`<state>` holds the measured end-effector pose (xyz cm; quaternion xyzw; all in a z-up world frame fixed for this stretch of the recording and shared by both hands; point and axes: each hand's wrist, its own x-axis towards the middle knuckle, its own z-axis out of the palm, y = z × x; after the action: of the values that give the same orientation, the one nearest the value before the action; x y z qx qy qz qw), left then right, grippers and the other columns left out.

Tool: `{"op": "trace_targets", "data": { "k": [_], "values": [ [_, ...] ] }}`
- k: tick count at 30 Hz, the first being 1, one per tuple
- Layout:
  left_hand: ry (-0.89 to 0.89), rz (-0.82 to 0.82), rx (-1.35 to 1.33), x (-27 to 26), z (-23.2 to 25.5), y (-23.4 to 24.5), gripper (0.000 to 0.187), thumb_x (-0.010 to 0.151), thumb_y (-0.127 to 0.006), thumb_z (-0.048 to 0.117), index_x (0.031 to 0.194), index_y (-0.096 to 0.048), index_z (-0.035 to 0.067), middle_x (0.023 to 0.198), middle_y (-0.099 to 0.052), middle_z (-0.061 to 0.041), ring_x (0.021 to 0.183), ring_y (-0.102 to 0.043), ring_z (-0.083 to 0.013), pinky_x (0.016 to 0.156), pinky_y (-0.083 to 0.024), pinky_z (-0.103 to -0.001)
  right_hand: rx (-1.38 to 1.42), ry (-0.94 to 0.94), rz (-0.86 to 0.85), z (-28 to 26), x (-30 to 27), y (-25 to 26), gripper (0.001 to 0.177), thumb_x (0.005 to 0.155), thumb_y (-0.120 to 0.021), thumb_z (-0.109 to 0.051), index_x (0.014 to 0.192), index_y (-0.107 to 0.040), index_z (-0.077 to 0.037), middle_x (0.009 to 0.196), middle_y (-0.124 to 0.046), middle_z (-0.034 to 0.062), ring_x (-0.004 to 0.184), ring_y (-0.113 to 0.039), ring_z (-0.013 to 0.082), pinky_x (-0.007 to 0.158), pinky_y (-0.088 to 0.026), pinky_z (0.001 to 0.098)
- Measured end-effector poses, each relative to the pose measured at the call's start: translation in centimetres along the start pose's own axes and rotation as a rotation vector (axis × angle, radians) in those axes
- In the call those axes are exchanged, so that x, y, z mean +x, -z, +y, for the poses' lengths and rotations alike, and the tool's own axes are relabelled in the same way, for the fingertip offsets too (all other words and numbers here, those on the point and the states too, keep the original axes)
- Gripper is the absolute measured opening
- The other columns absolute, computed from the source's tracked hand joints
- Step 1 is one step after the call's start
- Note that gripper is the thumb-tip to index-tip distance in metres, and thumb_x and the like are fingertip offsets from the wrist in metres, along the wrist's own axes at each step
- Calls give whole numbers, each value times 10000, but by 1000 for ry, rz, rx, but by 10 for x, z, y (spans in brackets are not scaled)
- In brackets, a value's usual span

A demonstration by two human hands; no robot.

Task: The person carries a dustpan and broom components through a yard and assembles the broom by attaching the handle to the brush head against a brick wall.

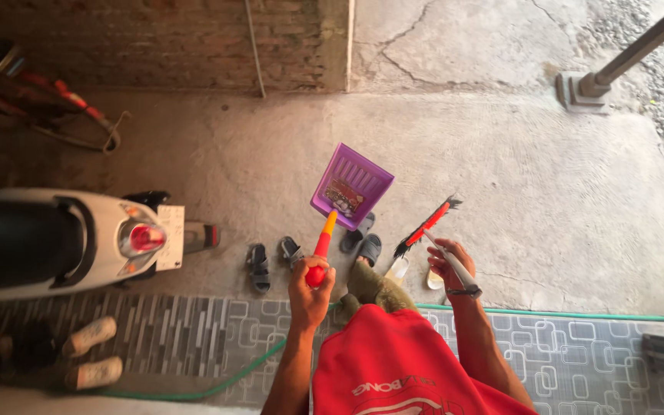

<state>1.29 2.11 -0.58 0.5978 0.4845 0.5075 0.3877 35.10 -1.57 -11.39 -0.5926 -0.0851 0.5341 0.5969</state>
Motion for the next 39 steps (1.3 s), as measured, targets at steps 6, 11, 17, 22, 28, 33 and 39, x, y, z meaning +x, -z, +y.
{"op": "trace_targets", "data": {
  "k": [6,11,17,22,28,33,39],
  "values": [
    [11,-48,-100,67,-18,-56,192,877,-742,25,1012,-609,53,1065,-662,-91,1007,-640,-221,928,-517,-349,28,-38,79,-13,79,11,362,940,-640,-345,1167,-679,-65,974,-731,141,718,-677,177,610,-522,286],
    [42,-89,-91,143,-35,-124,188,866,-751,31,1003,-625,55,1037,-680,-80,953,-655,-198,882,-537,-329,36,-49,110,-33,167,22,444,921,-615,-396,1197,-686,-55,979,-739,136,740,-684,191,629,-516,308],
    [125,-189,-148,235,-39,-205,183,865,-749,34,996,-626,66,1028,-673,-70,893,-650,-181,824,-553,-324,92,-32,154,-88,259,40,513,916,-632,-460,1223,-674,-52,989,-728,140,751,-676,186,647,-516,315],
    [-48,-327,-140,293,-25,-255,191,850,-747,3,991,-629,57,1051,-670,-86,966,-653,-197,888,-538,-329,211,30,202,-135,275,33,457,921,-615,-441,1200,-675,-85,985,-742,132,733,-686,190,643,-529,314],
    [-104,-495,-197,352,-21,-318,184,863,-748,11,979,-612,56,1017,-667,-74,943,-641,-188,877,-541,-321,288,225,266,-178,263,23,430,940,-605,-423,1203,-685,-92,1081,-751,134,772,-711,156,671,-556,284],
    [-27,-644,-232,387,-20,-363,186,845,-749,2,957,-615,68,1035,-647,-72,960,-631,-188,870,-531,-311,329,135,396,-194,265,28,412,938,-621,-401,1188,-676,-78,1075,-743,149,727,-694,171,648,-545,300],
    [-62,-789,-268,432,-40,-425,215,814,-755,-24,954,-621,70,1030,-651,-66,989,-640,-191,912,-518,-310,375,85,593,-181,310,54,426,912,-656,-399,1191,-687,-79,1047,-723,163,704,-676,177,617,-520,315]
  ]
}}
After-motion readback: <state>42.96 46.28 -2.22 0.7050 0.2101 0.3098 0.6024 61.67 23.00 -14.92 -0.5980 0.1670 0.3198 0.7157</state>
